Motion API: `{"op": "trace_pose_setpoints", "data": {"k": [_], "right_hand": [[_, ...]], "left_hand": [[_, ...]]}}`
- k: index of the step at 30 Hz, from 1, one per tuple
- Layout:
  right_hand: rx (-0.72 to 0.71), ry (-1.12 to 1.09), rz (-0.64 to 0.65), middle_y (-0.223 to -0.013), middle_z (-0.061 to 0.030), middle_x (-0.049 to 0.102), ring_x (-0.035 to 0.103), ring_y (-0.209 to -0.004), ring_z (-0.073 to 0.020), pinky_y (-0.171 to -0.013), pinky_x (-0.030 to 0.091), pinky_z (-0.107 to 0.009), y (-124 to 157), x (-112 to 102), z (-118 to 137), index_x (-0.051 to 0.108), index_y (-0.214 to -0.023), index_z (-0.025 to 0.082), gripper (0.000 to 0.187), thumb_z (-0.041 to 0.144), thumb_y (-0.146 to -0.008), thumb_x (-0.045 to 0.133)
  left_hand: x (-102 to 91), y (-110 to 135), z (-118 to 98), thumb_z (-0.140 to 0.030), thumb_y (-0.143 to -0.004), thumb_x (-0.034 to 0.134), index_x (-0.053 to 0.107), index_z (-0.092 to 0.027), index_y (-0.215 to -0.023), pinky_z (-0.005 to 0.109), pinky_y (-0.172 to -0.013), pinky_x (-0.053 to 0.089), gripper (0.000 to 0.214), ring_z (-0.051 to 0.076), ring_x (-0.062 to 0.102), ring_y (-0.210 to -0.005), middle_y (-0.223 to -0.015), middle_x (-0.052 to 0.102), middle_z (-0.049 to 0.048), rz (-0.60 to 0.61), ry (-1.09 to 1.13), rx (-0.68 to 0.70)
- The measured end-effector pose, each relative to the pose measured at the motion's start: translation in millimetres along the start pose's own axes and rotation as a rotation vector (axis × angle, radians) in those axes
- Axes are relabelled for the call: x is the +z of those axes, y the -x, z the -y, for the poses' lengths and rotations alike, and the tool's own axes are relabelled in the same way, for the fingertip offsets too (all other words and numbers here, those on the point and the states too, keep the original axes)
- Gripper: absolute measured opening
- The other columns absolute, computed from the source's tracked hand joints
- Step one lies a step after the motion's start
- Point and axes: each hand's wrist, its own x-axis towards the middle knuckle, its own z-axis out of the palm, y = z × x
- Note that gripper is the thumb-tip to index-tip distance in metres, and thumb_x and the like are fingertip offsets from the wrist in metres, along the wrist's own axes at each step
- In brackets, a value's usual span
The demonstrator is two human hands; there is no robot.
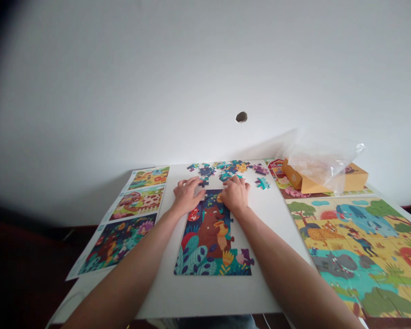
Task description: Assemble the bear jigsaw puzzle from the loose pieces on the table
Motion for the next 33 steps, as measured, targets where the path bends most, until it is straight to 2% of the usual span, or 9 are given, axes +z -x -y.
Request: {"op": "trace_pose_setpoints", "data": {"k": [3, 6, 11, 17, 20, 26, 30, 33], "right_hand": [[-0.016, 0.001, 0.014, -0.123, -0.0083, 0.062, 0.049, -0.116, -0.0284, -0.099, 0.033, -0.045, 1, 1, 4, 0.073, -0.105, 0.026, 0.03, 0.02, -0.084, 0.052], [-0.028, 0.007, 0.019, -0.123, -0.0087, 0.061, 0.048, -0.116, -0.0286, -0.099, 0.034, -0.045, 2, 1, 5, 0.072, -0.105, 0.025, 0.031, 0.02, -0.084, 0.051], [-0.019, -0.001, 0.016, -0.122, -0.0081, 0.062, 0.049, -0.116, -0.0282, -0.098, 0.035, -0.045, 3, 2, 3, 0.073, -0.104, 0.026, 0.031, 0.019, -0.082, 0.052], [-0.036, -0.007, 0.02, -0.121, -0.0083, 0.062, 0.049, -0.114, -0.0283, -0.098, 0.035, -0.044, 1, 4, 4, 0.073, -0.103, 0.026, 0.031, 0.019, -0.083, 0.052], [-0.041, -0.014, 0.028, -0.121, -0.0081, 0.062, 0.049, -0.114, -0.0286, -0.098, 0.035, -0.045, 1, 4, 6, 0.074, -0.104, 0.026, 0.032, 0.019, -0.083, 0.051], [-0.041, -0.023, 0.034, -0.121, -0.0072, 0.063, 0.049, -0.115, -0.0293, -0.098, 0.036, -0.046, 1, 3, 3, 0.074, -0.103, 0.026, 0.032, 0.018, -0.082, 0.051], [-0.035, -0.016, 0.04, -0.121, -0.0075, 0.062, 0.049, -0.115, -0.0293, -0.098, 0.036, -0.045, 0, 3, 3, 0.074, -0.103, 0.025, 0.031, 0.019, -0.083, 0.051], [-0.04, -0.014, 0.043, -0.121, -0.008, 0.062, 0.049, -0.114, -0.0288, -0.098, 0.036, -0.045, 0, 4, 5, 0.073, -0.103, 0.025, 0.031, 0.019, -0.083, 0.051]], "left_hand": [[3.1, -6, 4, -0.052, -0.092, 0.049, 0.046, -0.034, -0.143, 0.059, -0.107, 0.028, 0.054, 0.04, 0.031, -0.136, -0.156, 0.041, 0.0017, 0.073, -0.017, 0.031], [4.2, -10, 5, -0.054, -0.095, 0.042, 0.038, -0.036, -0.148, 0.063, -0.107, 0.024, 0.056, 0.042, 0.029, -0.138, -0.155, 0.043, 0.0015, 0.145, -0.02, 0.044], [3.8, -10, 5, -0.054, -0.094, 0.041, 0.039, -0.037, -0.147, 0.058, -0.106, 0.029, 0.055, 0.039, 0.038, -0.131, -0.153, 0.045, 0.0011, 0.118, -0.032, 0.047], [6.0, -13, 7, -0.056, -0.095, 0.036, 0.033, -0.039, -0.151, 0.066, -0.107, 0.023, 0.059, 0.042, 0.027, -0.141, -0.162, 0.029, -0.0004, 0.202, -0.036, 0.02], [6.5, -13, 6, -0.055, -0.095, 0.035, 0.031, -0.041, -0.151, 0.067, -0.108, 0.021, 0.058, 0.041, 0.026, -0.142, -0.16, 0.034, -0.0015, 0.217, -0.034, 0.028], [6.0, -12, 4, -0.051, -0.096, 0.036, 0.037, -0.039, -0.148, 0.064, -0.106, 0.026, 0.054, 0.04, 0.035, -0.134, -0.155, 0.041, -0.0001, 0.168, -0.041, 0.036], [5.7, -11, 4, -0.054, -0.095, 0.036, 0.042, -0.037, -0.146, 0.064, -0.106, 0.026, 0.053, 0.042, 0.033, -0.135, -0.159, 0.035, 0.0005, 0.163, -0.066, 0.039], [5.5, -12, 4, -0.056, -0.095, 0.035, 0.036, -0.039, -0.149, 0.065, -0.106, 0.024, 0.056, 0.043, 0.031, -0.137, -0.16, 0.034, -0.0005, 0.199, -0.056, 0.042]]}}
